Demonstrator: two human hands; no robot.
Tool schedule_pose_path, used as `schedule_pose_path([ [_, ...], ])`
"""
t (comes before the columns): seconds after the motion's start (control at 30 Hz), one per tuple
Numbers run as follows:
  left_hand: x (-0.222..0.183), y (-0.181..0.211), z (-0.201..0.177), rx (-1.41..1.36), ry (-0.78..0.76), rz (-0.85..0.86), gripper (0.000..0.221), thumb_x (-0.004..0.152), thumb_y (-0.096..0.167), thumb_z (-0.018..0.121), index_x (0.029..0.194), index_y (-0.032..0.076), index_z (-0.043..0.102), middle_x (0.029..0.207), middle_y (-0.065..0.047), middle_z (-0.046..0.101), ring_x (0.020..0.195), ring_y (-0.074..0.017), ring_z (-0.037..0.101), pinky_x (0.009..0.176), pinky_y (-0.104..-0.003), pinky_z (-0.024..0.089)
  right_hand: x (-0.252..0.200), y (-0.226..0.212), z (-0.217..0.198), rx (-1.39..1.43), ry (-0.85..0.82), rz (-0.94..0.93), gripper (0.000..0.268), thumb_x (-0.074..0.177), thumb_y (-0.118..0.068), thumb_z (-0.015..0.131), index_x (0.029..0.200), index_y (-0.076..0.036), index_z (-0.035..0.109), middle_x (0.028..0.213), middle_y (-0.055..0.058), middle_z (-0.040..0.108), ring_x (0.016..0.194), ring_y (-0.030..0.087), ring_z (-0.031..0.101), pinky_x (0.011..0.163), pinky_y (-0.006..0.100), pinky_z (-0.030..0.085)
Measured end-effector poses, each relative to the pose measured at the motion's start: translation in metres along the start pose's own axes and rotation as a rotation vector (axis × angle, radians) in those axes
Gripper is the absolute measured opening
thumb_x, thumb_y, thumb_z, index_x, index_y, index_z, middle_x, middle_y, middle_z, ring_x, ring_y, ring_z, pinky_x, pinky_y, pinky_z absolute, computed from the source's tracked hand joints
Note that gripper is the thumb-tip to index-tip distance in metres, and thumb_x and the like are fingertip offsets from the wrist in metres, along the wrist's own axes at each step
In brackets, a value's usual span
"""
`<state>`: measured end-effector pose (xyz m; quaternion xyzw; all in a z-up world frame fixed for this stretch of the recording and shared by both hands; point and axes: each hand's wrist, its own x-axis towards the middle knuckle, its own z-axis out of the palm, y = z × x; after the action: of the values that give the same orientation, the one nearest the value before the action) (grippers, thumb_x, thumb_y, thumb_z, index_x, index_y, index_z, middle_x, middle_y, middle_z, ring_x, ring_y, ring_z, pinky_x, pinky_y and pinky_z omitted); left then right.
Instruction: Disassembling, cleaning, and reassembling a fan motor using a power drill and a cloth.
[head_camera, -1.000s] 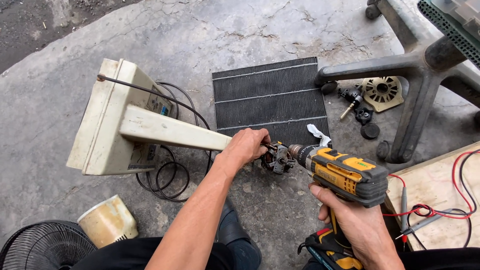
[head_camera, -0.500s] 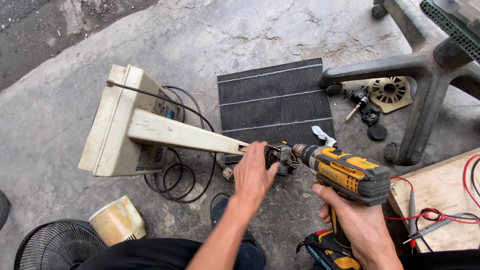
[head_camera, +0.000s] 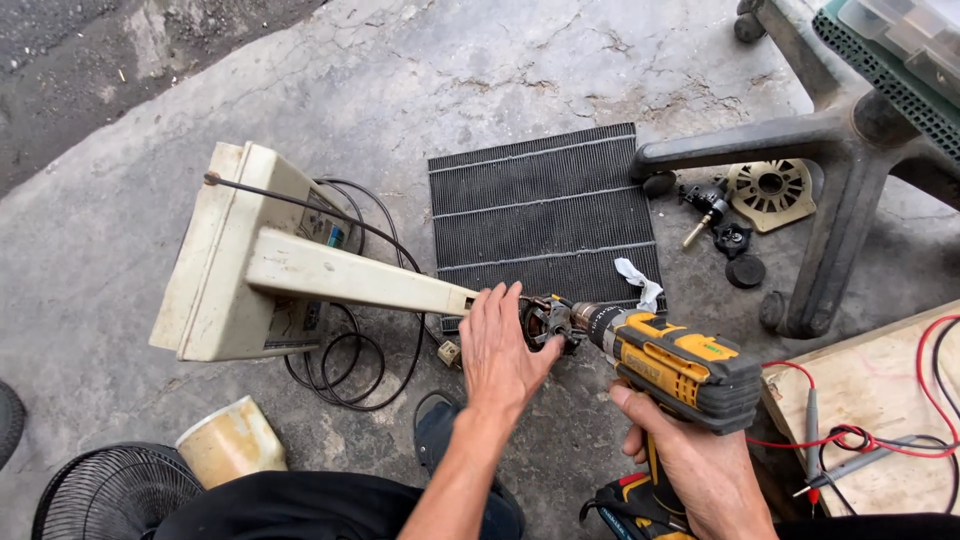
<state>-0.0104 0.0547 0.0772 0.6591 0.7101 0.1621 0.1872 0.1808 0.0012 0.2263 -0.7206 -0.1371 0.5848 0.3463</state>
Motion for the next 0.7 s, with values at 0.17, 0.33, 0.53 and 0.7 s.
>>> schedule_pose_path([
  [0.17, 0.005, -0.006, -0.011, 0.226, -0.25, 0.211, 0.136, 0.051, 0.046, 0.114, 0.161, 0.002, 0.047, 0.164, -0.027, 0.05, 0.162, -0.0485, 0.03, 0.132, -0.066, 0.012, 0.007, 0.001, -0.001, -0.012, 0.009, 0.007, 0.021, 0.092, 0.012, 0.081, 0.111, 0.02, 0.084, 0.085, 0.026, 0.077, 0.058, 0.031, 0.057, 0.052, 0.042, 0.047],
  [0.33, 0.003, -0.003, 0.0, 0.305, -0.133, 0.218, 0.143, 0.047, 0.048, 0.114, 0.162, -0.001, 0.044, 0.146, -0.019, 0.057, 0.153, -0.0444, 0.042, 0.131, -0.065, 0.018, 0.018, 0.014, -0.004, 0.011, 0.0, -0.013, 0.02, 0.091, 0.013, 0.081, 0.11, 0.018, 0.084, 0.08, 0.026, 0.075, 0.055, 0.031, 0.058, 0.05, 0.042, 0.046],
  [0.53, 0.007, 0.003, 0.002, 0.262, -0.038, 0.186, 0.127, 0.044, 0.043, 0.113, 0.15, 0.003, 0.056, 0.135, -0.014, 0.061, 0.145, -0.0393, 0.047, 0.128, -0.062, 0.024, 0.027, 0.016, -0.006, -0.008, -0.005, 0.022, 0.021, 0.09, 0.009, 0.084, 0.109, 0.018, 0.085, 0.072, 0.026, 0.071, 0.053, 0.032, 0.058, 0.049, 0.041, 0.045],
  [0.7, 0.007, 0.0, 0.002, 0.23, -0.01, 0.197, 0.121, 0.042, 0.042, 0.114, 0.143, 0.005, 0.06, 0.132, -0.012, 0.061, 0.143, -0.0381, 0.05, 0.128, -0.061, 0.025, 0.028, 0.012, -0.003, -0.029, -0.032, 0.012, 0.024, 0.089, 0.009, 0.083, 0.111, 0.018, 0.086, 0.076, 0.027, 0.076, 0.052, 0.032, 0.06, 0.047, 0.041, 0.045],
])
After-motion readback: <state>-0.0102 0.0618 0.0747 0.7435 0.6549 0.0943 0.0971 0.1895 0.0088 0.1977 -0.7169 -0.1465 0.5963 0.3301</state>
